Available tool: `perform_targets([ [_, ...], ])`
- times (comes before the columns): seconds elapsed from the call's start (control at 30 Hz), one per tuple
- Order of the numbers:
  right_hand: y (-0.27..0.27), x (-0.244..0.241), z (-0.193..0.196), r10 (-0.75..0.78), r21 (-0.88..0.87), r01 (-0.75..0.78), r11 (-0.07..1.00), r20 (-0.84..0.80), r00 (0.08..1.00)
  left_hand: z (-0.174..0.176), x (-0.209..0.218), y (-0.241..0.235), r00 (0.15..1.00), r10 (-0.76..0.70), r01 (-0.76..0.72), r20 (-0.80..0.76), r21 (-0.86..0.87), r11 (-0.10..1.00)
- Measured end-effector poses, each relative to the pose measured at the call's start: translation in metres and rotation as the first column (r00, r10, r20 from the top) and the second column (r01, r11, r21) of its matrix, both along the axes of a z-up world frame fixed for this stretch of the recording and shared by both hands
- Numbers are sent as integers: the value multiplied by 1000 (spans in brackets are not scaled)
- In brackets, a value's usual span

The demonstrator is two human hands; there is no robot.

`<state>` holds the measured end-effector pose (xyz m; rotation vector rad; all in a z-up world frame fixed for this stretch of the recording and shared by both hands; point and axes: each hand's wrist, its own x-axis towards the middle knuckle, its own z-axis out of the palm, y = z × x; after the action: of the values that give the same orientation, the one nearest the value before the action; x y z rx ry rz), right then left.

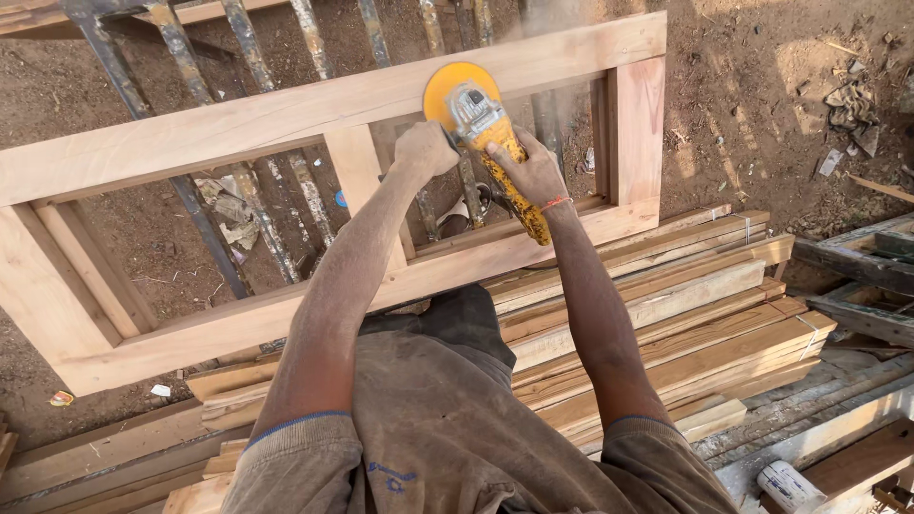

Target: The person uses an angle grinder with a sanding disc to smooth the surfaces of a wooden frame. They move the tool along the edges and flat surfaces, then flip the frame to work on the other side.

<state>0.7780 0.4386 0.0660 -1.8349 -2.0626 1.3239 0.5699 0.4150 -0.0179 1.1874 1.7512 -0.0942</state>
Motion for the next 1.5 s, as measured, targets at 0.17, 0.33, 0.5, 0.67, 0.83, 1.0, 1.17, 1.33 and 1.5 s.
perform_targets([
  [0.17, 47, 76, 2, -49, -82, 49, 995, -6, 999, 6, 77, 48, 999, -38, 38, -13, -11, 999],
  [0.33, 105, 150, -4, -67, -54, 55, 997, -247, 967, 13, 151, 115, 999, -31, 31, -31, -2, 1000],
  [0.5, 147, 227, -7, -184, -100, 167, 981, -202, 962, 3, 229, 175, 994, -110, 110, -1, 34, 993],
  [0.67, 167, 269, -5, -346, -136, 333, 933, -92, 934, -18, 289, 222, 965, -256, 261, -53, 127, 957],
  [0.83, 167, 254, -12, -281, -61, 274, 960, -194, 940, -24, 265, 227, 959, -271, 277, -87, 63, 959],
  [1.0, 147, 170, -32, -97, -9, 100, 995, -331, 939, 1, 161, 155, 992, -74, 71, -102, -37, 997],
  [1.17, 107, 82, -25, 164, -100, -180, 979, -148, 975, 31, 77, 58, 989, 38, -40, -144, -14, 999],
  [1.33, 108, 91, -17, 136, -127, -153, 980, -132, 982, 24, 82, 61, 989, 79, -80, -128, -4, 997],
  [1.5, 140, 173, -31, -143, -142, 116, 983, -200, 969, -11, 162, 141, 989, -124, 113, -84, -122, 986],
])
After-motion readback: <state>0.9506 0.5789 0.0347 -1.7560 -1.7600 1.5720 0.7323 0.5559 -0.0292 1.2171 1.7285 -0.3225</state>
